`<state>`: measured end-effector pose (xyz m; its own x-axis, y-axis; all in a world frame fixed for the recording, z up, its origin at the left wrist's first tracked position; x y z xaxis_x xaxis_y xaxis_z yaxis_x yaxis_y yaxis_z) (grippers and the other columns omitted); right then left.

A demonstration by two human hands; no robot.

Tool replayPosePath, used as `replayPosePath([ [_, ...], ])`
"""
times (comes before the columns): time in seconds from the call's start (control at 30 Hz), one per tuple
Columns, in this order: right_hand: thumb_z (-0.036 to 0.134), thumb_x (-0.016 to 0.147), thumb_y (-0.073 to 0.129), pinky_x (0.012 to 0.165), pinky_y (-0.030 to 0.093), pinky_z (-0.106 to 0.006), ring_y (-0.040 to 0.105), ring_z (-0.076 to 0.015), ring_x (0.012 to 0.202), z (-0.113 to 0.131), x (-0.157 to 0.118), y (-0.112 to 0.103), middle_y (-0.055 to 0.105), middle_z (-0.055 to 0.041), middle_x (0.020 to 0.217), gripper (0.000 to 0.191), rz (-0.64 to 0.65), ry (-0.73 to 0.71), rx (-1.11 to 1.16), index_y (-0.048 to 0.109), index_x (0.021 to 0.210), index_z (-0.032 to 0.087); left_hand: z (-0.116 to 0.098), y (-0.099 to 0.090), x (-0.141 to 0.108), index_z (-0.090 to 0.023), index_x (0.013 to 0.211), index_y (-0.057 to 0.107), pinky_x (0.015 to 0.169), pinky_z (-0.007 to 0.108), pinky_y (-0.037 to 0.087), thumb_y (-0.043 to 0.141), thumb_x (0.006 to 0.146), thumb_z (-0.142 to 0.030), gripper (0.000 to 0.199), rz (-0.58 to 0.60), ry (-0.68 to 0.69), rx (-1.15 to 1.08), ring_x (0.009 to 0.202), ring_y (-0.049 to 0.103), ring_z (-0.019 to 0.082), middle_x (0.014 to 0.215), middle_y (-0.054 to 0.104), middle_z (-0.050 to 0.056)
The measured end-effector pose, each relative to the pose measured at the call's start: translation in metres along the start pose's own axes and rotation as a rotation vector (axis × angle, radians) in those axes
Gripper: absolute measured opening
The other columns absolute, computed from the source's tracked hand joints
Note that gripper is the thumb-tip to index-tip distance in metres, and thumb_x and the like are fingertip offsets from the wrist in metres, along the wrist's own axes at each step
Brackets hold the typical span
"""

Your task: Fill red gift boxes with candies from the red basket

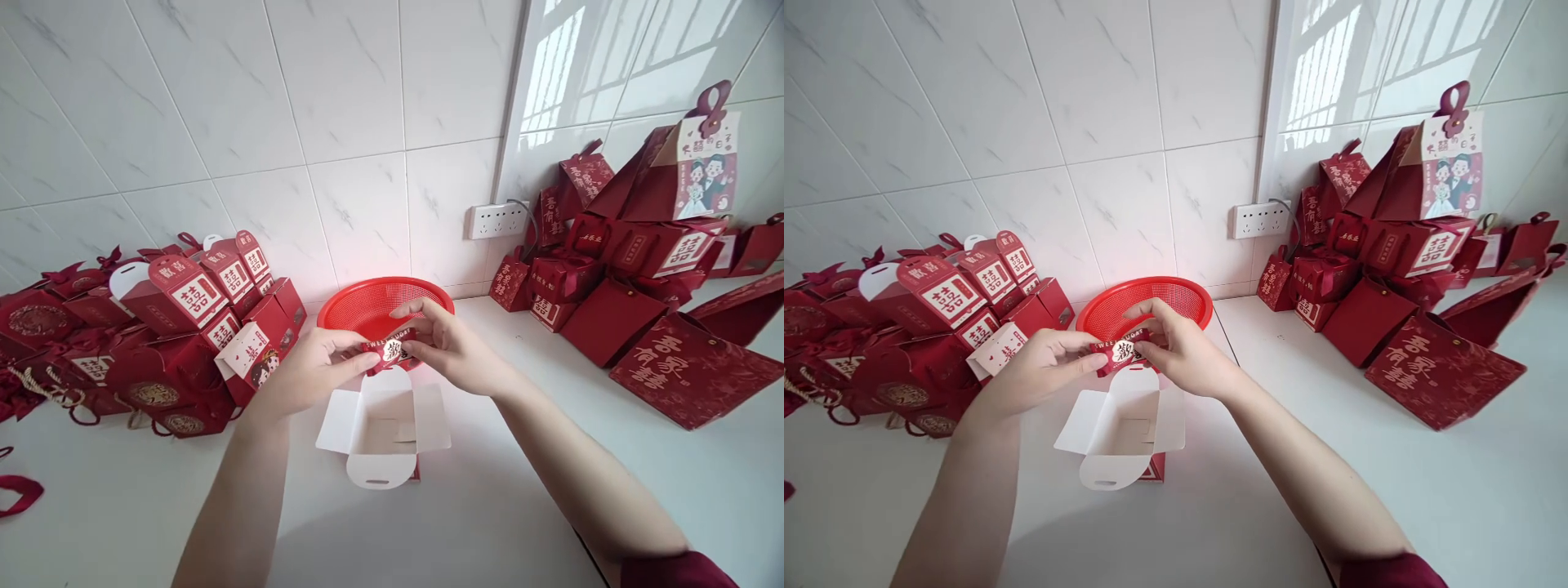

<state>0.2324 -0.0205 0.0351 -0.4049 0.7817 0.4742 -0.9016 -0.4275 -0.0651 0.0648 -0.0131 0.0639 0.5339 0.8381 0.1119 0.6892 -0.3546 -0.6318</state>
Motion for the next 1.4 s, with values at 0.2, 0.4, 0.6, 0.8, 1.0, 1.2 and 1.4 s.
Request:
replayPosePath([
  [0.2, 0.041, 0.1, 0.05, 0.067, 0.051, -0.027, 0.062, -0.0131, 0.076, 0.001, 0.003, -0.001, 0.064, -0.003, 0.085, 0.026, 0.116, 0.045, -0.008, 0.059, 0.101, 0.017, 0.015, 0.01, 0.005, -0.016, 0.088, 0.068, 0.071, 0.026, 0.055, 0.061, 0.09, -0.044, 0.029, 0.095, 0.047, -0.179, 0.08, 0.063, 0.015, 0.085, 0.067, 0.004],
  [0.4, 0.052, 0.102, 0.036, 0.074, 0.053, -0.029, 0.066, -0.0153, 0.076, -0.017, 0.011, 0.006, 0.07, -0.0073, 0.087, 0.051, 0.2, 0.038, 0.014, 0.067, 0.088, 0.014, 0.024, 0.011, 0.01, -0.016, 0.086, 0.059, 0.066, 0.023, 0.053, 0.056, 0.094, -0.043, 0.028, 0.076, 0.047, -0.22, 0.072, 0.06, 0.011, 0.076, 0.061, 0.0],
  [0.6, 0.054, 0.102, 0.035, 0.074, 0.053, -0.029, 0.065, -0.0144, 0.075, -0.015, 0.01, 0.004, 0.069, -0.0056, 0.086, 0.053, 0.116, 0.004, 0.01, 0.067, 0.085, 0.016, 0.021, 0.014, 0.012, -0.017, 0.094, 0.063, 0.068, 0.022, 0.052, 0.053, 0.096, -0.036, 0.022, 0.127, 0.051, -0.141, 0.08, 0.062, 0.012, 0.087, 0.065, 0.002],
  [0.8, 0.053, 0.1, 0.041, 0.071, 0.054, -0.026, 0.063, -0.0126, 0.073, -0.013, 0.005, 0.015, 0.067, -0.0047, 0.086, 0.046, 0.129, 0.037, 0.1, 0.061, 0.081, 0.016, 0.016, 0.017, 0.01, -0.017, 0.095, 0.063, 0.07, 0.022, 0.05, 0.049, 0.098, -0.029, 0.019, 0.166, 0.059, -0.123, 0.084, 0.061, 0.013, 0.091, 0.065, 0.004],
  [1.0, 0.05, 0.101, 0.041, 0.068, 0.053, -0.023, 0.061, -0.012, 0.074, -0.008, 0.0, 0.019, 0.066, -0.0047, 0.087, 0.044, 0.142, 0.05, 0.099, 0.06, 0.079, 0.017, 0.016, 0.021, 0.01, -0.018, 0.094, 0.065, 0.066, 0.021, 0.051, 0.05, 0.097, -0.026, 0.017, 0.192, 0.079, -0.181, 0.079, 0.061, 0.012, 0.086, 0.065, 0.003],
  [1.2, 0.046, 0.104, 0.035, 0.063, 0.048, -0.024, 0.06, -0.0126, 0.072, 0.0, -0.002, 0.028, 0.063, -0.0034, 0.082, 0.044, 0.124, -0.028, 0.038, 0.058, 0.078, 0.018, 0.018, 0.015, 0.008, -0.017, 0.091, 0.064, 0.067, 0.022, 0.051, 0.053, 0.095, -0.029, 0.017, 0.237, 0.118, -0.147, 0.078, 0.061, 0.013, 0.085, 0.065, 0.004],
  [1.4, 0.039, 0.105, 0.03, 0.054, 0.029, -0.028, 0.034, -0.0112, 0.055, 0.0, -0.002, 0.021, 0.038, 0.0025, 0.061, 0.043, -0.086, -0.167, -0.51, 0.032, 0.066, 0.021, 0.018, -0.006, 0.004, -0.016, 0.084, 0.066, 0.065, 0.025, 0.051, 0.059, 0.088, -0.036, 0.021, 0.131, 0.076, 0.091, 0.071, 0.06, 0.015, 0.074, 0.063, 0.002],
])
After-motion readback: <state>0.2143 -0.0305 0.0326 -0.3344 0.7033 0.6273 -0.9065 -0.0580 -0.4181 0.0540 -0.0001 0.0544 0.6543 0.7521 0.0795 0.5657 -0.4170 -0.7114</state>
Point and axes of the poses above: each hand's wrist, its own x-axis towards the middle knuckle, its own y-axis out of the palm, z = x × y, the point moved 6 cm from there along x, towards the middle knuckle
